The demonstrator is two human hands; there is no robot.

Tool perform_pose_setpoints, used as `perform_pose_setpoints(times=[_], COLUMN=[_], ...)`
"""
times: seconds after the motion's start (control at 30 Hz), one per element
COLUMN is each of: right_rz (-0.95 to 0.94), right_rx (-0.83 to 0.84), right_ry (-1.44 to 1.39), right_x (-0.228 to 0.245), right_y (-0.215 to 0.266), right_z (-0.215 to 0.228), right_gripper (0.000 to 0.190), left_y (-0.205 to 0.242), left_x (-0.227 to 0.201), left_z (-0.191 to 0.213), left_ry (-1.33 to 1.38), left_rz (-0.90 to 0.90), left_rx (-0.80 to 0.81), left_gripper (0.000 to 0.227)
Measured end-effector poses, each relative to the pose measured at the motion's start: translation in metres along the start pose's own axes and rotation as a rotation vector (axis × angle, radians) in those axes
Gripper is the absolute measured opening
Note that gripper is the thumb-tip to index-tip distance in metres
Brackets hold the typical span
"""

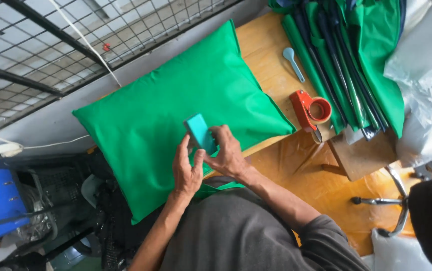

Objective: The person uses a small blue tool to rub and clean the surface of a green fabric bag on a wooden table.

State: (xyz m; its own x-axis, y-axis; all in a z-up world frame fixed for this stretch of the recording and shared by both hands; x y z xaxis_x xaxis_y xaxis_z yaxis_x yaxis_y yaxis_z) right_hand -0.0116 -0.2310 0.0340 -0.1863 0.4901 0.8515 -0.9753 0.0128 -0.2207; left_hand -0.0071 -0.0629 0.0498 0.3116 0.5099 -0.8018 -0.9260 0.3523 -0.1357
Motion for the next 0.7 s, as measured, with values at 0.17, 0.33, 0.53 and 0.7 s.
perform_pose_setpoints(times=[0.17,0.33,0.53,0.7], right_rz=[0.114,0.225,0.295,0.288], right_rx=[0.405,0.702,0.311,0.266], right_ry=[0.016,-0.112,0.341,0.554], right_x=[0.008,0.042,-0.037,-0.056], right_y=[-0.04,-0.088,-0.164,-0.168], right_z=[-0.02,0.037,0.031,0.019], right_gripper=[0.074,0.034,0.032,0.036], left_y=[-0.036,-0.066,-0.098,-0.094], left_x=[-0.027,0.008,-0.041,-0.01], left_z=[0.006,-0.005,-0.032,-0.03], left_ry=[0.47,0.275,-0.418,-0.678], left_rz=[0.459,0.398,0.219,0.292], left_rx=[-0.133,-0.311,-0.274,-0.295], left_gripper=[0.074,0.065,0.078,0.073])
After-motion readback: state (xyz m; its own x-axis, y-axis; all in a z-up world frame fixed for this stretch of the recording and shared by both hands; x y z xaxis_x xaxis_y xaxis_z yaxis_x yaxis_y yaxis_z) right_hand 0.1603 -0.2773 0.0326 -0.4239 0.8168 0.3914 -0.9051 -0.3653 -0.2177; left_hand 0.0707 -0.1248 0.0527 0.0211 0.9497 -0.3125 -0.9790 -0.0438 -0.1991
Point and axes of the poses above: each hand's wrist, its own y-axis away from the middle knuckle, its own z-axis out of the back of the hand, x = y × z, the point moved 1 cm from there along -y, towards the middle knuckle, and after that the axes turned 15 degrees about x, right-handed, at the moved point
